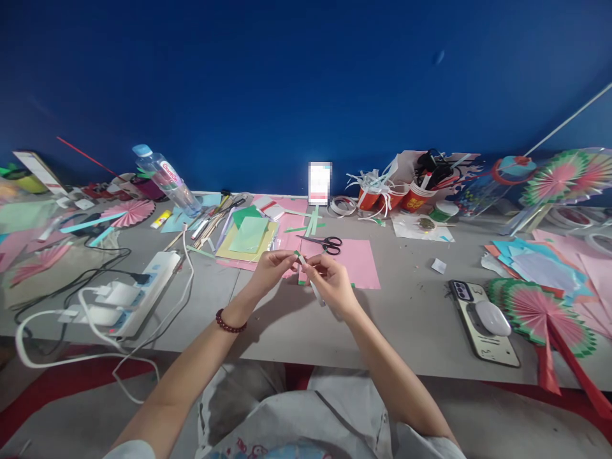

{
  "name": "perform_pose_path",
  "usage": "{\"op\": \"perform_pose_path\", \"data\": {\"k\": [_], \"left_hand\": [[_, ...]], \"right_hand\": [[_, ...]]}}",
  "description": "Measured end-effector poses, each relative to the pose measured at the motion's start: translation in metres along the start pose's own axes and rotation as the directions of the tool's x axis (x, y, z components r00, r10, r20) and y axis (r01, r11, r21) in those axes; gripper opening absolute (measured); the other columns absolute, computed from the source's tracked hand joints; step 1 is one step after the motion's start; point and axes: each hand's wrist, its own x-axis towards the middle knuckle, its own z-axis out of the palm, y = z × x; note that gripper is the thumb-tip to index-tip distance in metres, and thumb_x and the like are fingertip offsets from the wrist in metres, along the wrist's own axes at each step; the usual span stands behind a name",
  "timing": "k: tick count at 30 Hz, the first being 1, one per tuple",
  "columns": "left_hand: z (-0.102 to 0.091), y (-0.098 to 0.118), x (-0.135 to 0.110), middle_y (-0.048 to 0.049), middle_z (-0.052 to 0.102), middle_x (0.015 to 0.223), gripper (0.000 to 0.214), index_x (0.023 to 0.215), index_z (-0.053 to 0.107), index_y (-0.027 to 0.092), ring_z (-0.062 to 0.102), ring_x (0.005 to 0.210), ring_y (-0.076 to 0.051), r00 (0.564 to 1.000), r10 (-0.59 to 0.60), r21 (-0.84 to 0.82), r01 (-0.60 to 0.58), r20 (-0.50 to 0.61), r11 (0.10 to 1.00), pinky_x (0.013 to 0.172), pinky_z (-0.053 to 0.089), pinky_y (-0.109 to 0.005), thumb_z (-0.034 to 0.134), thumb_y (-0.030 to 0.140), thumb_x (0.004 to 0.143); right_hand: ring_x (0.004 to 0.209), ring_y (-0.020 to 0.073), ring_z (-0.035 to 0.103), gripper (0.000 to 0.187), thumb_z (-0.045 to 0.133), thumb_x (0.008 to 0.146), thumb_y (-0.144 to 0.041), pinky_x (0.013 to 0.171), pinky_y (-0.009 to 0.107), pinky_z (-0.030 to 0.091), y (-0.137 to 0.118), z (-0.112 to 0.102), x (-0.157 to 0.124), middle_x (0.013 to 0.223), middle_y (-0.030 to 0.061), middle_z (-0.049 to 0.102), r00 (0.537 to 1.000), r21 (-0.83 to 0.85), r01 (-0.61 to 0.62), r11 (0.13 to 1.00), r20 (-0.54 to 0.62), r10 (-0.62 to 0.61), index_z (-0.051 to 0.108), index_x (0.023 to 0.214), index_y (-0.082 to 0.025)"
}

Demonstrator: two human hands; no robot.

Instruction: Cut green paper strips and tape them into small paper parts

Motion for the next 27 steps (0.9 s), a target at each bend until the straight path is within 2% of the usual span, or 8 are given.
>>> {"op": "perform_pose_path", "data": {"k": [5, 10, 16, 20, 27], "left_hand": [[0.003, -0.007, -0.004, -0.0006, 0.064, 0.062, 0.023, 0.072, 0.073, 0.015, 0.054, 0.057, -0.011, 1.0, -0.008, 0.053, 0.007, 0.028, 0.999, 0.055, 0.048, -0.023, 0.062, 0.035, 0.078], [0.004, -0.012, -0.004, -0.0008, 0.064, 0.064, 0.019, 0.069, 0.071, 0.015, 0.053, 0.055, -0.01, 1.0, -0.004, 0.069, 0.002, 0.023, 0.998, 0.055, 0.048, -0.023, 0.06, 0.029, 0.077], [0.004, -0.012, -0.005, -0.0026, 0.067, 0.07, 0.02, 0.074, 0.072, 0.015, 0.054, 0.057, -0.01, 0.999, 0.015, 0.068, -0.018, 0.053, 0.998, 0.056, 0.047, -0.023, 0.057, 0.029, 0.078], [0.005, -0.01, -0.005, -0.0036, 0.068, 0.071, 0.022, 0.071, 0.07, 0.014, 0.055, 0.059, -0.011, 0.998, 0.02, 0.083, -0.025, 0.064, 0.996, 0.056, 0.047, -0.023, 0.058, 0.031, 0.078], [0.004, -0.012, -0.005, -0.0038, 0.068, 0.072, 0.024, 0.073, 0.071, 0.014, 0.055, 0.058, -0.011, 0.996, 0.016, 0.09, -0.024, 0.085, 0.996, 0.055, 0.046, -0.022, 0.058, 0.034, 0.079]], "right_hand": [[0.056, 0.0127, 0.057, 0.032, 0.064, 0.08, -0.051, 0.052, 0.025, 0.048, -0.003, -0.001, 0.001, 0.067, 0.0014, 0.062, 1.0, -0.062, 0.02, 0.998, -0.016, -0.021, 0.061, 0.077, -0.019], [0.055, 0.0121, 0.053, 0.029, 0.062, 0.082, -0.047, 0.052, 0.024, 0.044, -0.002, -0.003, 0.003, 0.062, 0.0, 0.059, 0.998, -0.142, 0.054, 0.988, -0.019, -0.058, 0.062, 0.076, -0.019], [0.054, 0.0125, 0.054, 0.03, 0.061, 0.081, -0.047, 0.05, 0.023, 0.043, -0.002, -0.004, 0.004, 0.061, 0.0001, 0.058, 0.999, -0.18, 0.041, 0.983, -0.012, -0.044, 0.062, 0.076, -0.018], [0.051, 0.0123, 0.053, 0.031, 0.061, 0.081, -0.049, 0.046, 0.022, 0.042, -0.003, -0.004, 0.004, 0.058, -0.0002, 0.057, 1.0, -0.19, 0.014, 0.982, -0.015, -0.018, 0.062, 0.076, -0.019], [0.045, 0.0107, 0.051, 0.034, 0.063, 0.079, -0.053, 0.042, 0.023, 0.044, 0.001, -0.005, 0.003, 0.059, -0.0012, 0.058, 0.999, -0.126, -0.044, 0.991, -0.01, 0.043, 0.061, 0.075, -0.019]]}}
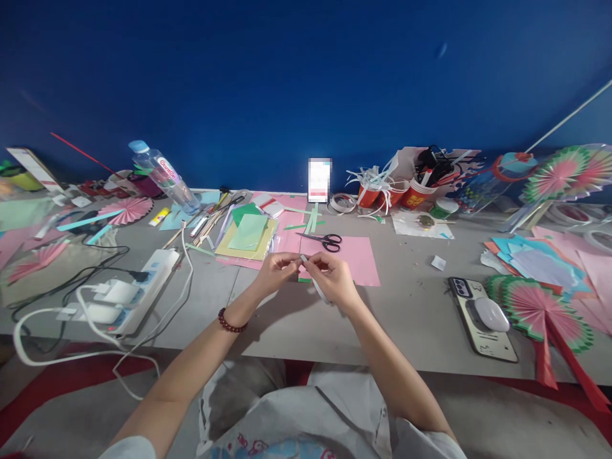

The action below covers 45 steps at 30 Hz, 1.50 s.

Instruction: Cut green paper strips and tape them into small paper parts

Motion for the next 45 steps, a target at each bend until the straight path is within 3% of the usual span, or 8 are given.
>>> {"op": "perform_pose_path", "data": {"k": [9, 23, 45], "left_hand": [[-0.0003, 0.0043, -0.0016, -0.0035, 0.068, 0.071, 0.023, 0.074, 0.071, 0.014, 0.055, 0.06, -0.011, 1.0, 0.015, 0.025, -0.015, 0.005, 1.0, 0.056, 0.045, -0.022, 0.058, 0.032, 0.08], [0.0019, 0.0033, -0.0022, -0.0074, 0.074, 0.087, 0.026, 0.082, 0.074, 0.016, 0.068, 0.08, -0.019, 0.998, 0.051, -0.004, -0.051, 0.041, 0.999, 0.065, 0.052, -0.024, 0.056, 0.034, 0.084], [0.0053, 0.0064, -0.0029, -0.0086, 0.073, 0.084, 0.029, 0.084, 0.074, 0.014, 0.066, 0.073, -0.017, 0.997, 0.064, 0.001, -0.064, 0.048, 0.998, 0.061, 0.051, -0.023, 0.057, 0.038, 0.086]], "right_hand": [[0.043, 0.01, 0.051, 0.035, 0.065, 0.078, -0.053, 0.041, 0.023, 0.048, -0.0058, 0.0011, -0.0014, 0.058, -0.0024, 0.056, 1.0, 0.047, -0.026, 0.999, 0.004, 0.026, 0.061, 0.074, -0.018], [0.044, 0.0125, 0.056, 0.036, 0.064, 0.078, -0.054, 0.043, 0.025, 0.051, -0.0047, 0.0023, -0.0025, 0.055, -0.0017, 0.056, 1.0, 0.014, -0.01, 1.0, -0.028, 0.011, 0.06, 0.071, -0.019], [0.041, 0.0111, 0.056, 0.028, 0.062, 0.078, -0.044, 0.042, 0.024, 0.051, -0.0055, 0.0033, -0.0009, 0.056, -0.0025, 0.057, 0.998, -0.018, 0.014, 1.0, -0.056, -0.015, 0.058, 0.068, -0.019]]}}
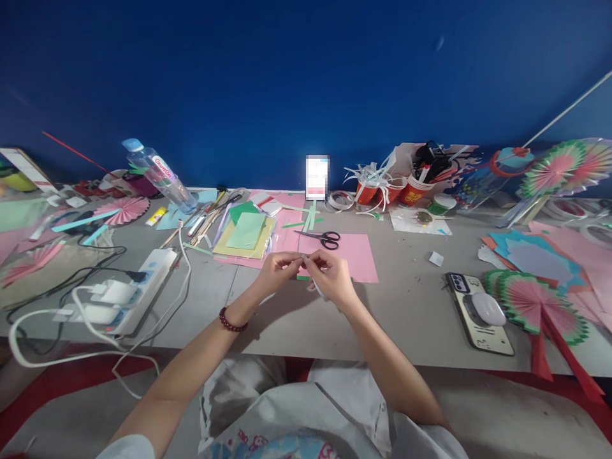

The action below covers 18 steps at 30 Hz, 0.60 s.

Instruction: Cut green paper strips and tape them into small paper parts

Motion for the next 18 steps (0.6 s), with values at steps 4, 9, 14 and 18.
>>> {"op": "perform_pose_path", "data": {"k": [4, 9, 14, 18], "left_hand": [[0.001, 0.0011, -0.0002, -0.0083, 0.072, 0.082, 0.029, 0.082, 0.074, 0.016, 0.065, 0.07, -0.016, 1.0, 0.016, 0.003, -0.016, -0.014, 1.0, 0.059, 0.051, -0.024, 0.057, 0.039, 0.085], [0.0024, 0.0005, 0.0001, -0.0078, 0.072, 0.082, 0.029, 0.079, 0.074, 0.016, 0.063, 0.071, -0.015, 1.0, 0.013, 0.013, -0.012, -0.008, 1.0, 0.058, 0.049, -0.023, 0.056, 0.038, 0.085], [0.0035, -0.001, 0.0002, -0.0074, 0.072, 0.082, 0.028, 0.08, 0.074, 0.015, 0.061, 0.071, -0.015, 1.0, 0.018, 0.021, -0.018, -0.008, 1.0, 0.057, 0.047, -0.022, 0.056, 0.036, 0.085], [0.0044, -0.0028, -0.0001, -0.0057, 0.07, 0.078, 0.026, 0.079, 0.074, 0.016, 0.06, 0.07, -0.015, 0.999, 0.018, 0.028, -0.017, -0.03, 0.999, 0.055, 0.045, -0.022, 0.056, 0.034, 0.084]], "right_hand": [[0.041, 0.0104, 0.055, 0.025, 0.062, 0.078, -0.041, 0.042, 0.023, 0.051, -0.0006, 0.0003, 0.0, 0.057, -0.002, 0.059, 1.0, -0.004, -0.005, 1.0, -0.005, 0.005, 0.059, 0.067, -0.019], [0.041, 0.01, 0.054, 0.021, 0.061, 0.077, -0.038, 0.043, 0.024, 0.051, -0.0006, 0.0005, -0.0005, 0.059, -0.0019, 0.059, 1.0, -0.012, 0.001, 1.0, -0.017, -0.002, 0.059, 0.067, -0.019], [0.041, 0.01, 0.053, 0.019, 0.06, 0.076, -0.034, 0.042, 0.024, 0.05, -0.0013, 0.0006, -0.0006, 0.059, -0.0017, 0.059, 0.999, -0.034, 0.012, 0.999, -0.032, -0.013, 0.058, 0.066, -0.019], [0.042, 0.0099, 0.054, 0.016, 0.059, 0.076, -0.032, 0.042, 0.023, 0.049, 0.0018, 0.001, -0.0003, 0.061, -0.0014, 0.06, 0.999, -0.056, 0.009, 0.998, -0.037, -0.011, 0.06, 0.068, -0.019]]}}
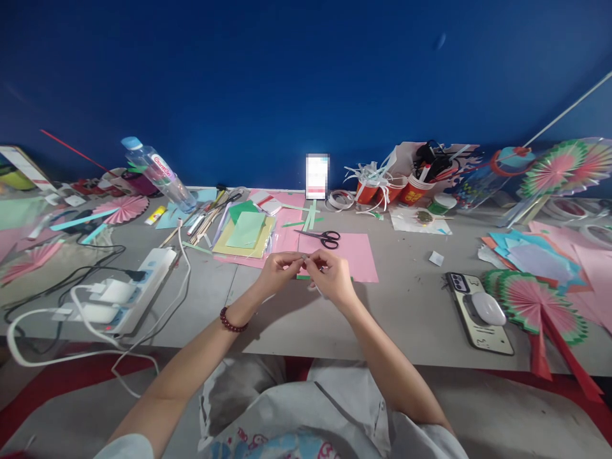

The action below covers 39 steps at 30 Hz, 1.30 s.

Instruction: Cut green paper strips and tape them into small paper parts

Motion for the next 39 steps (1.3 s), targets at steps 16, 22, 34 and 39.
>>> {"op": "perform_pose_path", "data": {"k": [16, 22, 34, 39], "left_hand": [[-0.002, 0.001, 0.001, -0.0077, 0.072, 0.08, 0.03, 0.082, 0.075, 0.017, 0.061, 0.066, -0.014, 0.999, -0.019, -0.021, 0.018, -0.032, 1.0, 0.053, 0.048, -0.022, 0.059, 0.042, 0.084], [-0.005, 0.0, 0.003, -0.0082, 0.067, 0.094, 0.032, 0.076, 0.072, 0.017, 0.05, 0.057, -0.009, 0.994, 0.048, 0.017, -0.046, -0.095, 0.999, 0.048, 0.04, -0.022, 0.058, 0.044, 0.085], [-0.002, 0.005, 0.0, -0.0074, 0.067, 0.09, 0.029, 0.078, 0.07, 0.016, 0.061, 0.085, -0.017, 0.989, 0.071, 0.133, -0.054, -0.129, 0.99, 0.062, 0.044, -0.023, 0.052, 0.036, 0.088], [-0.003, 0.003, 0.0, -0.0078, 0.067, 0.091, 0.028, 0.078, 0.071, 0.016, 0.062, 0.086, -0.017, 0.992, 0.041, 0.067, -0.033, -0.118, 0.997, 0.067, 0.046, -0.025, 0.054, 0.036, 0.088]], "right_hand": [[0.045, 0.0108, 0.055, 0.018, 0.06, 0.077, -0.036, 0.045, 0.026, 0.054, 0.007, 0.001, 0.0, 0.066, -0.0004, 0.061, 0.999, 0.016, -0.043, 0.999, 0.034, 0.042, 0.06, 0.07, -0.019], [0.058, 0.0143, 0.061, 0.024, 0.067, 0.074, -0.042, 0.054, 0.027, 0.057, 0.007, 0.002, 0.001, 0.069, 0.0015, 0.062, 0.998, 0.0, -0.035, 0.999, 0.046, 0.035, 0.063, 0.073, -0.018], [0.05, 0.0128, 0.062, 0.038, 0.076, 0.065, -0.052, 0.059, 0.031, 0.061, 0.011, 0.0, 0.005, 0.059, -0.0018, 0.06, 0.95, 0.267, -0.3, 0.916, 0.166, 0.263, 0.063, 0.073, -0.016], [0.051, 0.0123, 0.063, 0.038, 0.077, 0.066, -0.051, 0.061, 0.03, 0.061, 0.013, -0.002, 0.005, 0.061, -0.002, 0.063, 0.939, 0.295, -0.33, 0.897, 0.202, 0.278, 0.064, 0.075, -0.016]]}}
